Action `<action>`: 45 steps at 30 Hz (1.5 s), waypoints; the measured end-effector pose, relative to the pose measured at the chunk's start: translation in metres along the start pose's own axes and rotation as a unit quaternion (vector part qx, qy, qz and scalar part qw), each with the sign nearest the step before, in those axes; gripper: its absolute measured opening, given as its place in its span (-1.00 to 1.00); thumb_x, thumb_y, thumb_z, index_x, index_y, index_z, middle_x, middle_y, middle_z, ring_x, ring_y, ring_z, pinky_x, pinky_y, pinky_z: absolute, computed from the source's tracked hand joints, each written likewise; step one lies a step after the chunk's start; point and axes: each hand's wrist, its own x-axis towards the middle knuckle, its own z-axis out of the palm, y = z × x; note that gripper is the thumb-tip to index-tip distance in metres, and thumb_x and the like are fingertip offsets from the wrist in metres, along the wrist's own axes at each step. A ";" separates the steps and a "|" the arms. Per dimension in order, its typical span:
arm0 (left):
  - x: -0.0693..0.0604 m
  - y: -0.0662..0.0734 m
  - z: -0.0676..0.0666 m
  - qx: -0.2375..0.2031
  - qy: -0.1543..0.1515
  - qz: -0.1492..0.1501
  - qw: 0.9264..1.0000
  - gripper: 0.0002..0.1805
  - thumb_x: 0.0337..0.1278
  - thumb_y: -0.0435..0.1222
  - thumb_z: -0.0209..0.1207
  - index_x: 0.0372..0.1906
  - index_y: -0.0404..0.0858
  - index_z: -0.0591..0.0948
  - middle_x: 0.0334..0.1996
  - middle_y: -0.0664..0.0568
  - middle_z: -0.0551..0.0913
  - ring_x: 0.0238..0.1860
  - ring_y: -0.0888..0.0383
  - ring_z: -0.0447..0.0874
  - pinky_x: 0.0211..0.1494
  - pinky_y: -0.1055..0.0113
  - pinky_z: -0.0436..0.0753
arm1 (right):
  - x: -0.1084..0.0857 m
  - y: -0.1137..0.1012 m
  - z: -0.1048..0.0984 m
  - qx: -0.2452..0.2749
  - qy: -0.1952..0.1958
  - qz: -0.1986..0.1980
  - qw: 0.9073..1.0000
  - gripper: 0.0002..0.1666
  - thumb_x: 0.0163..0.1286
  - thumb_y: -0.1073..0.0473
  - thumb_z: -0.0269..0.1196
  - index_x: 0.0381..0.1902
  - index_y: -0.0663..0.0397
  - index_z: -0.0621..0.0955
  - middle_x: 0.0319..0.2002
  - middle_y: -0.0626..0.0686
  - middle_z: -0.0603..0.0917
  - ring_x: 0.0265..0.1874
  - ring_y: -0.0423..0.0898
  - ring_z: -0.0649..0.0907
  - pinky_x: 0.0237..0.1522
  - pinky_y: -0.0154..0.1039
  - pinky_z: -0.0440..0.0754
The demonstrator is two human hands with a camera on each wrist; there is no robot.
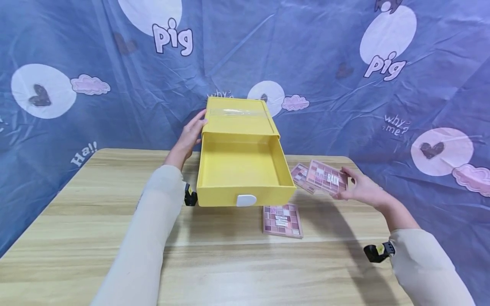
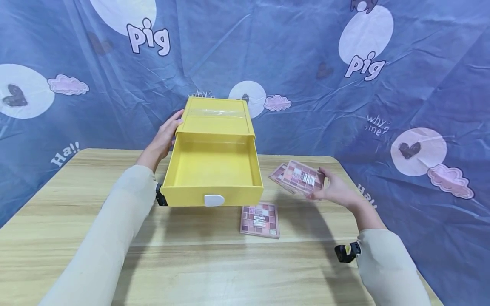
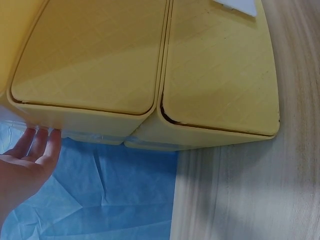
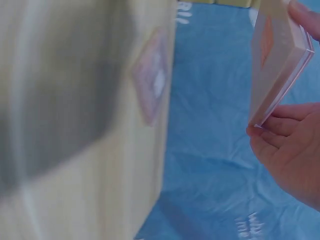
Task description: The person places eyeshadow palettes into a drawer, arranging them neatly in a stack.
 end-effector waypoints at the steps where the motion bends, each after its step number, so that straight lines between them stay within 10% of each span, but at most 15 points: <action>1: 0.000 0.000 0.000 0.001 0.000 0.000 1.000 -0.42 0.05 -0.06 -0.03 0.25 0.06 0.23 0.24 0.06 0.14 0.17 0.11 0.14 0.06 -0.04 0.17 | 0.002 -0.004 -0.003 -0.005 0.003 -0.003 1.000 0.04 -0.16 0.16 0.38 0.18 0.45 0.10 0.00 0.33 0.31 -0.08 0.17 0.29 -0.10 0.02 0.24; 23: 0.001 0.000 0.000 0.007 0.004 0.005 1.000 -0.43 0.06 -0.07 -0.04 0.25 0.05 0.23 0.22 0.04 0.20 0.15 0.11 0.18 0.02 0.00 0.23 | 0.038 -0.098 -0.045 -0.027 0.003 -0.023 0.999 0.16 -0.10 0.10 0.37 0.30 0.26 -0.07 0.20 0.28 0.13 0.17 0.20 0.11 0.10 0.06 0.08; 45: 0.001 -0.002 0.002 0.002 0.004 0.010 1.000 -0.44 0.07 -0.09 -0.06 0.25 0.03 0.23 0.23 0.04 0.16 0.15 0.11 0.16 0.07 -0.03 0.19 | 0.067 -0.171 0.005 -0.001 -0.026 -0.138 0.990 0.15 -0.22 0.05 0.43 0.29 0.12 0.07 0.18 0.10 0.24 0.11 -0.03 0.23 0.08 -0.03 0.17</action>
